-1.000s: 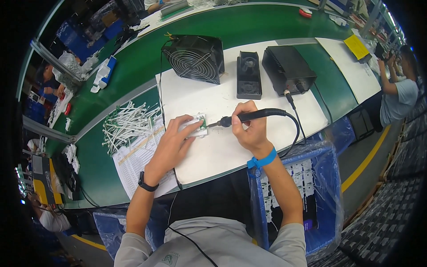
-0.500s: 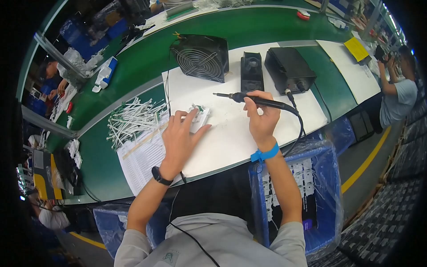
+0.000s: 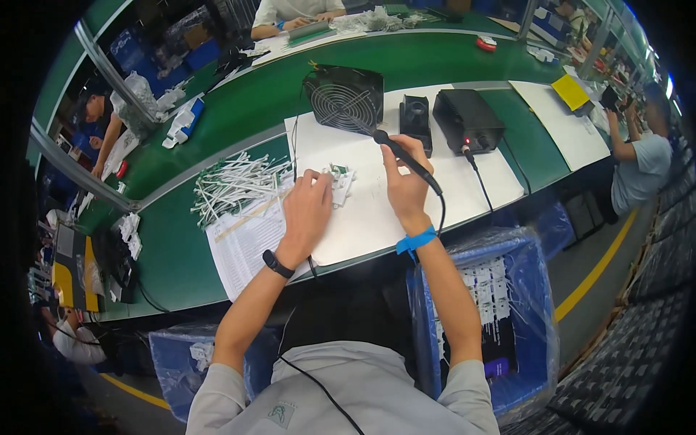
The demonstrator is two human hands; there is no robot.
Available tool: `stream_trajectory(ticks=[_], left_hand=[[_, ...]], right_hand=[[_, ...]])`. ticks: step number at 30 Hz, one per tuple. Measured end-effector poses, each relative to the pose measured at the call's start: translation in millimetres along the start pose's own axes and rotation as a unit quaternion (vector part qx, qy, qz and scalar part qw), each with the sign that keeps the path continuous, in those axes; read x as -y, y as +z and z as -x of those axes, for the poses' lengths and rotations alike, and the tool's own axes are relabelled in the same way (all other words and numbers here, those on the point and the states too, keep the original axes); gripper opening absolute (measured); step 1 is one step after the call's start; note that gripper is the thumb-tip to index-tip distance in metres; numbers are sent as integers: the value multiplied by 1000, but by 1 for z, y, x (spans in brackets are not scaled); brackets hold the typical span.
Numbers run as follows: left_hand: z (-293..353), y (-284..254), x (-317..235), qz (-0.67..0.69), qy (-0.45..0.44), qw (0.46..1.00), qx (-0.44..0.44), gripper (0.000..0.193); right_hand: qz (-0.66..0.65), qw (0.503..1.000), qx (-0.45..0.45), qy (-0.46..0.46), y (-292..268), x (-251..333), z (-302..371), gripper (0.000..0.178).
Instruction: The person solders electronic components and wires onto a circuit board using a soldering iron and a fume extractor.
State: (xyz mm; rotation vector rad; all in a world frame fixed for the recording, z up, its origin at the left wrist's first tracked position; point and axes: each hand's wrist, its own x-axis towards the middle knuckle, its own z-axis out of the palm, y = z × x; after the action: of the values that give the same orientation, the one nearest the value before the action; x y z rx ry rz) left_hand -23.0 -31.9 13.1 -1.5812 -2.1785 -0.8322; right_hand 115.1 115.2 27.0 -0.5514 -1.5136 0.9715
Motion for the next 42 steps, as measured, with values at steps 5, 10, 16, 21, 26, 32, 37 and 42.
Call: stream_trajectory(ticks=[5,10,16,21,26,32,37,42], left_hand=[[8,-14,-3,104,-13,991,88,28],[17,-23,-11,87,13,992,90,37],[23,-14,-14,103,-14,992,73,41],[27,-12,-13,110,-32,992,55,40],[27,-14,-14,121,-34,991,55,39],[28,-14,-14,122,-36,991,48,39],[28,-13,-14,124,-30,991,44,39],[28,-12,-14,118,-33,991,45,39]], right_hand=[[12,1000,21,7,2,0,13,16],[16,999,25,-33,5,-4,17,9],[5,997,73,-19,0,-11,22,14],[24,992,122,-31,3,-7,22,12],[32,989,140,-34,1,-6,23,12],[35,989,144,-27,4,-6,23,12],[36,989,141,-24,2,-9,23,11],[32,989,145,-13,3,-8,24,11]])
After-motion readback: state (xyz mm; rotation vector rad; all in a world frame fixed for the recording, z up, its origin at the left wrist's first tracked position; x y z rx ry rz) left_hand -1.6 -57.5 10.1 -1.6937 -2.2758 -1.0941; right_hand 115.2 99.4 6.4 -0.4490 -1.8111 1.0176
